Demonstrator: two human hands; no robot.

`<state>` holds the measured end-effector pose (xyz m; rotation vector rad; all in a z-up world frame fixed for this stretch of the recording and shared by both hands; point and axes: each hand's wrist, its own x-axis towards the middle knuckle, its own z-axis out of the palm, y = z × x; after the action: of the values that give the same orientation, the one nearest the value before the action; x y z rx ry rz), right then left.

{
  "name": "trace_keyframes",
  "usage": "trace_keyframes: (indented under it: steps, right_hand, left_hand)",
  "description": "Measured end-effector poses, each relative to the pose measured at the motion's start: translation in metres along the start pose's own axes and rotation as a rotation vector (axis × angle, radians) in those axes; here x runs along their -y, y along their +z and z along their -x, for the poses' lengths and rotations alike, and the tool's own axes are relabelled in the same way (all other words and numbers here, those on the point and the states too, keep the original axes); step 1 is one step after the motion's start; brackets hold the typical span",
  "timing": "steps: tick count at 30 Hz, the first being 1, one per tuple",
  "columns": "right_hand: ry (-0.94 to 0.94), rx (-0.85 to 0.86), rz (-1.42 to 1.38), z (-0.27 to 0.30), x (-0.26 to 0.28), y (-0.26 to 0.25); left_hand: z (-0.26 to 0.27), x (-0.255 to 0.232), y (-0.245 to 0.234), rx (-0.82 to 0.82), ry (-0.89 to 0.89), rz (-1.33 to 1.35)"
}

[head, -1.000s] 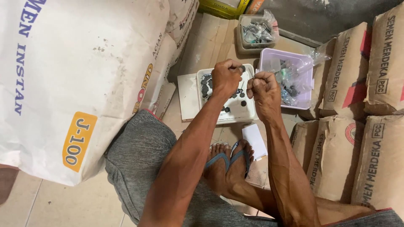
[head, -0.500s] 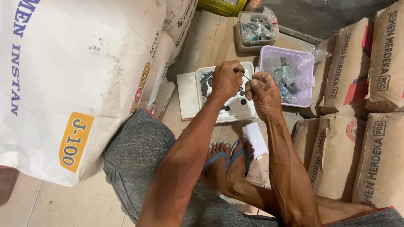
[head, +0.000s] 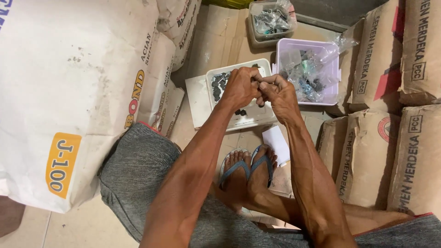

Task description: Manually assembling small metal components by picking and joining them together

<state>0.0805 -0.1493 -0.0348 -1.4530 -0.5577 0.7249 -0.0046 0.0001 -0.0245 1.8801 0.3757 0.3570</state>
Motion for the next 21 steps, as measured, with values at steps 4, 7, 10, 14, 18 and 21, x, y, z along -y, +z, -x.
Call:
trace_keyframes:
  steps: [4,7,10,14,18,21]
  right_hand:
    - [-0.087,-0.053,0.141,-0.003,-0.016,-0.006]
    - [-0.149,-0.172,0.371,-0.002,-0.051,-0.016]
    - [-0.165,-0.266,0.792,0.006,-0.067,-0.005]
    - [-0.288,-0.302,1.145,0.008,-0.101,-0.004]
    - [-0.302,-0.224,1.277,-0.008,-0.127,0.003]
    - [-0.286,-0.116,1.339,-0.021,-0.138,0.002]
  left_hand:
    - [-0.003,-0.038,-0.009,-0.013,-0.104,-0.089]
    - [-0.021,-0.067,-0.013,-0.126,-0.156,-0.045]
    - [-0.030,-0.130,-0.032,-0.106,-0.105,-0.069]
    - [-0.018,-0.200,-0.059,0.062,0.209,-0.274]
    - [-0.005,-0.192,-0.070,0.186,0.333,-0.309]
    - [-0.009,-0.140,-0.076,0.353,0.076,-0.306]
